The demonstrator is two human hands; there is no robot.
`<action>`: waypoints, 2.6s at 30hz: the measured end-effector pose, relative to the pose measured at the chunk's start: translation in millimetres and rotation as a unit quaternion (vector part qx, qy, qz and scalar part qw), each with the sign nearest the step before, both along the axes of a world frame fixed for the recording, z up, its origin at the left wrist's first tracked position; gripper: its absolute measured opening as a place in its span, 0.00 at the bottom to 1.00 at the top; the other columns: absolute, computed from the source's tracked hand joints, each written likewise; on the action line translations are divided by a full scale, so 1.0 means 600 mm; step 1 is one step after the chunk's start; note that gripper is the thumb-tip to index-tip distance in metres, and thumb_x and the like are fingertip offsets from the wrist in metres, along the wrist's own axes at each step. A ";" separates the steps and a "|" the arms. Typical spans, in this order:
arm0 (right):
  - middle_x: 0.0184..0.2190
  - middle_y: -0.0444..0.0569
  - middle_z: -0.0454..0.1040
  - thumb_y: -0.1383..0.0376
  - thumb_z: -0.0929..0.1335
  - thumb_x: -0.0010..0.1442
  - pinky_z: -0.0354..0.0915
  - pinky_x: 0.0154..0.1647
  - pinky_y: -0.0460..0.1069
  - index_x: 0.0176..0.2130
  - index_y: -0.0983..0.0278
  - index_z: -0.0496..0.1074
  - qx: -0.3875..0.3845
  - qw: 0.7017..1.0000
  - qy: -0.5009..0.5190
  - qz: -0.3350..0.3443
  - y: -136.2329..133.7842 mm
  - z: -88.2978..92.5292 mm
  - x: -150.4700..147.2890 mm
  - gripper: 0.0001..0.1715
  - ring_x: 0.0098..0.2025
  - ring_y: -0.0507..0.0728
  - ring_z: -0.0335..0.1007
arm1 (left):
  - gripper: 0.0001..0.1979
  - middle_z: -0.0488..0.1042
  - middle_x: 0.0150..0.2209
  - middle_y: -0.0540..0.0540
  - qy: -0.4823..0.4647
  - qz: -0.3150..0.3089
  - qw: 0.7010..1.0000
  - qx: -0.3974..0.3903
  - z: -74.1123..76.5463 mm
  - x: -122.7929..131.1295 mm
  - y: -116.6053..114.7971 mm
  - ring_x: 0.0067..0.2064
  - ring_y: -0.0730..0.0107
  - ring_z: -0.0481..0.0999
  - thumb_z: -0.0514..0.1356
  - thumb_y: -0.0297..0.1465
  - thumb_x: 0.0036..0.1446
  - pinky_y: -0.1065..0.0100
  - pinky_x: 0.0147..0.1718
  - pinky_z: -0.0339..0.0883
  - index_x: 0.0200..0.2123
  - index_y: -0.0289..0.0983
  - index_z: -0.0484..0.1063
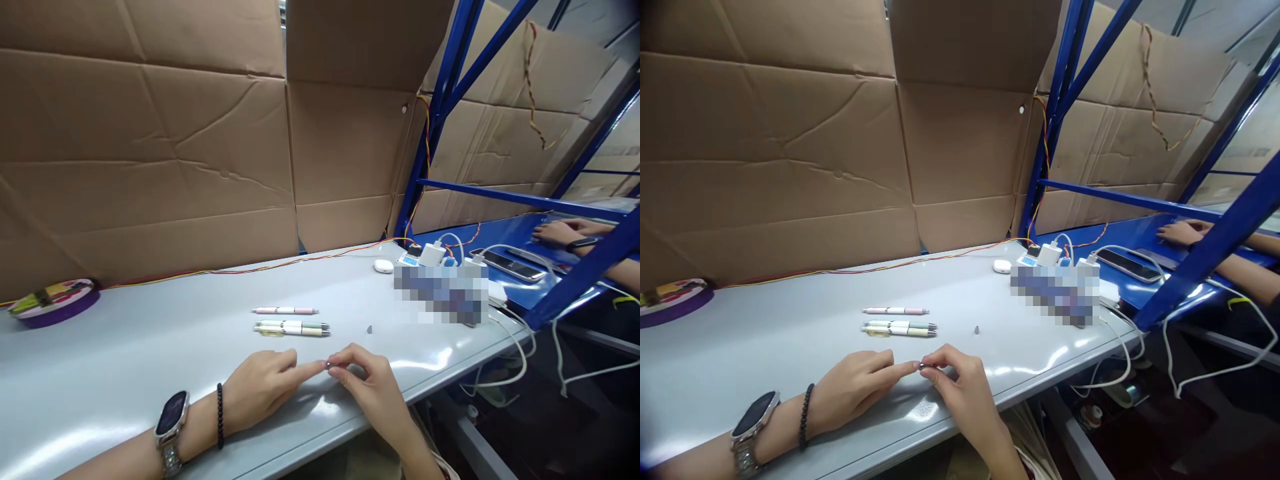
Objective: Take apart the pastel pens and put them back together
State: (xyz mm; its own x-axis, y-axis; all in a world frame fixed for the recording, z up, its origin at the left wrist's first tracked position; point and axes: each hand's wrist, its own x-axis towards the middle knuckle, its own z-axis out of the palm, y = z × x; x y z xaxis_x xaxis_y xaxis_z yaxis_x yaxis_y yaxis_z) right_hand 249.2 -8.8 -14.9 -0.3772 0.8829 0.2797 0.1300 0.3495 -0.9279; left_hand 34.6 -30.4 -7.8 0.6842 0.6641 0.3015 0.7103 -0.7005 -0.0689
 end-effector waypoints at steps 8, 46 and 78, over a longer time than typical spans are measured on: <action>0.31 0.47 0.76 0.60 0.65 0.59 0.67 0.36 0.48 0.32 0.62 0.72 0.061 0.987 -0.027 -0.144 0.014 -0.012 0.024 0.10 0.37 0.57 0.72 | 0.18 0.66 0.29 0.50 -0.054 0.009 0.997 -0.054 0.001 -0.007 -0.002 0.25 0.73 0.66 0.41 0.27 0.66 0.75 0.23 0.59 0.57 0.44 0.53; 0.36 0.49 0.74 0.67 0.60 0.62 0.66 0.37 0.51 0.41 0.62 0.71 0.202 0.948 -0.217 -0.113 0.041 0.014 0.004 0.12 0.39 0.57 0.69 | 0.14 0.70 0.35 0.44 -0.053 0.096 0.993 -0.038 0.054 -0.021 0.090 0.36 0.65 0.70 0.43 0.30 0.66 0.67 0.34 0.65 0.46 0.36 0.66; 0.21 0.44 0.64 0.67 0.57 0.66 0.55 0.27 0.49 0.23 0.62 0.58 0.293 0.916 -0.253 -0.104 -0.001 -0.029 -0.039 0.19 0.28 0.55 0.58 | 0.16 0.69 0.30 0.48 -0.073 0.071 0.994 -0.035 0.000 0.021 -0.004 0.30 0.68 0.66 0.40 0.32 0.67 0.69 0.28 0.59 0.35 0.37 0.65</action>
State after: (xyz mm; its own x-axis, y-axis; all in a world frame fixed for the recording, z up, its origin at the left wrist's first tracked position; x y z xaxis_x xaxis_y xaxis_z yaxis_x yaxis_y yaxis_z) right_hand 225.5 -9.7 -32.1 -0.4293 0.7049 0.5646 0.6118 0.6868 -0.3924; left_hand 47.0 -32.7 -7.9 0.5341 0.7735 0.3412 0.8011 -0.5920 0.0880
